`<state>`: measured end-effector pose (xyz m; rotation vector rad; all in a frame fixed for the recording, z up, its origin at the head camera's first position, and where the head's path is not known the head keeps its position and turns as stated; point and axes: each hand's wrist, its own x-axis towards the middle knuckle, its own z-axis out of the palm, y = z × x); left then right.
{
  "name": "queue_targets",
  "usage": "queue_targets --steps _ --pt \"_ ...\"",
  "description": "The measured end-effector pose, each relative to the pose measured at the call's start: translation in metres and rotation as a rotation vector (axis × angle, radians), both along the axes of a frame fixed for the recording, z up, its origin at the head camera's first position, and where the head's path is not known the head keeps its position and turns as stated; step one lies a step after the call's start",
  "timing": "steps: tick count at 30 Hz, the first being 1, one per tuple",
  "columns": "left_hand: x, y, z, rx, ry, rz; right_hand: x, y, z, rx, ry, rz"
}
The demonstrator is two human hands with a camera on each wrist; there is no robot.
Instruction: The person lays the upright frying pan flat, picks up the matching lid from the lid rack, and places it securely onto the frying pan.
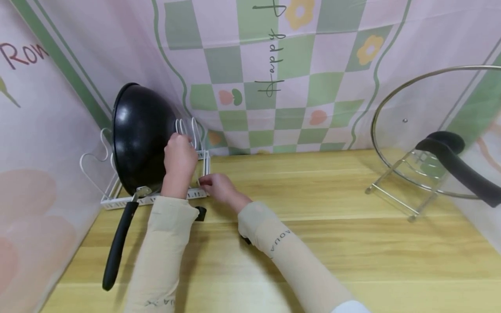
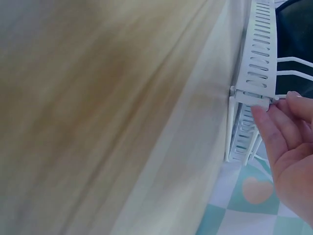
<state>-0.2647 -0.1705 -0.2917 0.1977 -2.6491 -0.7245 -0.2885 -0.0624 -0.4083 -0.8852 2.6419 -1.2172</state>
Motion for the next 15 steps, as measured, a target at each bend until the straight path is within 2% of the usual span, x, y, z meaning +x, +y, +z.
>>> queue_targets --steps 8,15 --pt "0.0003 -0.0007 -0.0033 0.026 0.03 -0.008 -0.0011 -0.0026 0.0033 0.05 0.005 -0.017" --pt "0.0024 -0.0012 -0.005 0.016 0.077 -0.014 0.0003 -0.0041 0.0041 0.086 0.058 -0.033"
